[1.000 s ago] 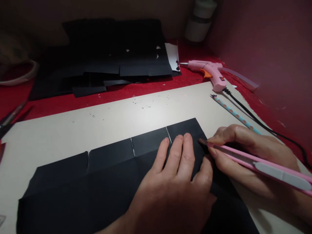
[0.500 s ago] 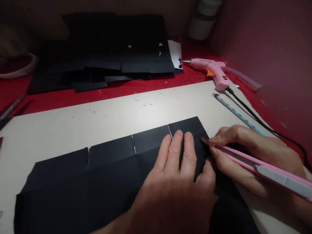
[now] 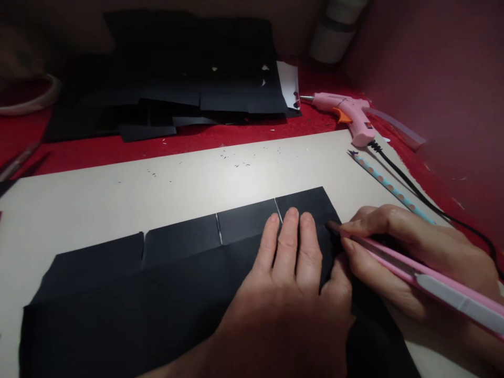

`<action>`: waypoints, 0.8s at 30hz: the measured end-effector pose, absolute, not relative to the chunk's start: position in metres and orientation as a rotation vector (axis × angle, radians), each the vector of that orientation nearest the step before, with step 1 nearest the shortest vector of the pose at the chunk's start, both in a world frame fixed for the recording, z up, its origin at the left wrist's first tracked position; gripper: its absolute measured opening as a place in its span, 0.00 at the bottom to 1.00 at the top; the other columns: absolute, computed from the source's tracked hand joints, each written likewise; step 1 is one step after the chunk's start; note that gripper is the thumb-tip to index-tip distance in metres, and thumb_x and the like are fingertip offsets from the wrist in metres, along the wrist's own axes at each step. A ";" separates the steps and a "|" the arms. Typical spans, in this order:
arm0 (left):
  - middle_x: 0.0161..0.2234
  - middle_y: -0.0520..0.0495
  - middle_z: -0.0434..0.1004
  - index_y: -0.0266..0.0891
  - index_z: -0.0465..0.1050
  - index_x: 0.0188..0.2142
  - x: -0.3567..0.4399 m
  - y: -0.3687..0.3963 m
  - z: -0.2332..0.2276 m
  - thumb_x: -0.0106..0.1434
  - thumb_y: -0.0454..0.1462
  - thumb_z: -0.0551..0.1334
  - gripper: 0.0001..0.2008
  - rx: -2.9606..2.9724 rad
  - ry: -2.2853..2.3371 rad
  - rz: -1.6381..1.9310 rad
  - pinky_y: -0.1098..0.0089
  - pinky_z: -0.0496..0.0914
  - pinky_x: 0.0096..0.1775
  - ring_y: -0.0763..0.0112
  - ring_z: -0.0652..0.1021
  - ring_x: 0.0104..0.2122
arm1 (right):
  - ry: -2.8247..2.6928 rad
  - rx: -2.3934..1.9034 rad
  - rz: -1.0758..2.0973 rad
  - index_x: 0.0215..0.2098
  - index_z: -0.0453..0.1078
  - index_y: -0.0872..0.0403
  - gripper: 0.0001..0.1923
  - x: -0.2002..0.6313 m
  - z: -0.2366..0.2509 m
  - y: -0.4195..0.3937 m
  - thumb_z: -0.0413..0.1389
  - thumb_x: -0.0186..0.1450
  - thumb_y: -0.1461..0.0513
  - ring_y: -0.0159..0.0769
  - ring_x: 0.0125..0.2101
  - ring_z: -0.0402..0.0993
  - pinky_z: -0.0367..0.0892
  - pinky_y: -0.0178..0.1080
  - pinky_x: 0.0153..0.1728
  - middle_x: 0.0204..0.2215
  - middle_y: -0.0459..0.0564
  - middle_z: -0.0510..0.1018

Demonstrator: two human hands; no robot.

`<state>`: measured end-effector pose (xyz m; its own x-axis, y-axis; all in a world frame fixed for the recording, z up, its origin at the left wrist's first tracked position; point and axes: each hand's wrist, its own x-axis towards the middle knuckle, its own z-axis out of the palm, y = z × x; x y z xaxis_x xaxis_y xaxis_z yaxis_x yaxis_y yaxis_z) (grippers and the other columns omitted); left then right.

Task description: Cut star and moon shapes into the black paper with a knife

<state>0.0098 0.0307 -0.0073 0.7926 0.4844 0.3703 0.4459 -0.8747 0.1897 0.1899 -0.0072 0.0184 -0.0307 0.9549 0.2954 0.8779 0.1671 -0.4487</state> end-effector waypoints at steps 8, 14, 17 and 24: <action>0.55 0.21 0.74 0.39 0.82 0.47 0.011 0.031 -0.007 0.64 0.50 0.64 0.20 2.891 0.772 0.638 0.42 0.72 0.54 0.33 0.74 0.57 | -1.912 -1.633 0.137 0.33 0.68 0.50 0.04 0.193 0.010 -0.006 0.56 0.63 0.66 0.25 0.19 0.74 0.63 0.29 0.19 0.24 0.42 0.80; 0.56 0.21 0.74 0.39 0.81 0.48 0.010 0.031 -0.006 0.65 0.48 0.63 0.19 2.891 0.766 0.648 0.42 0.72 0.54 0.33 0.73 0.57 | -1.912 -1.654 0.142 0.33 0.67 0.49 0.05 0.192 0.010 -0.005 0.56 0.63 0.66 0.25 0.19 0.74 0.63 0.29 0.19 0.24 0.41 0.80; 0.56 0.21 0.73 0.39 0.81 0.48 0.010 0.030 -0.006 0.65 0.48 0.64 0.19 2.883 0.773 0.656 0.42 0.72 0.54 0.33 0.73 0.57 | -1.893 -1.652 0.138 0.34 0.69 0.49 0.04 0.192 0.008 -0.005 0.56 0.63 0.66 0.26 0.18 0.73 0.63 0.30 0.18 0.24 0.43 0.81; 0.56 0.21 0.73 0.39 0.81 0.49 0.010 0.030 -0.008 0.64 0.50 0.65 0.21 2.882 0.763 0.642 0.41 0.71 0.55 0.32 0.72 0.58 | -1.904 -1.671 0.147 0.32 0.66 0.47 0.05 0.192 0.011 -0.005 0.56 0.64 0.64 0.29 0.19 0.76 0.64 0.31 0.17 0.23 0.41 0.80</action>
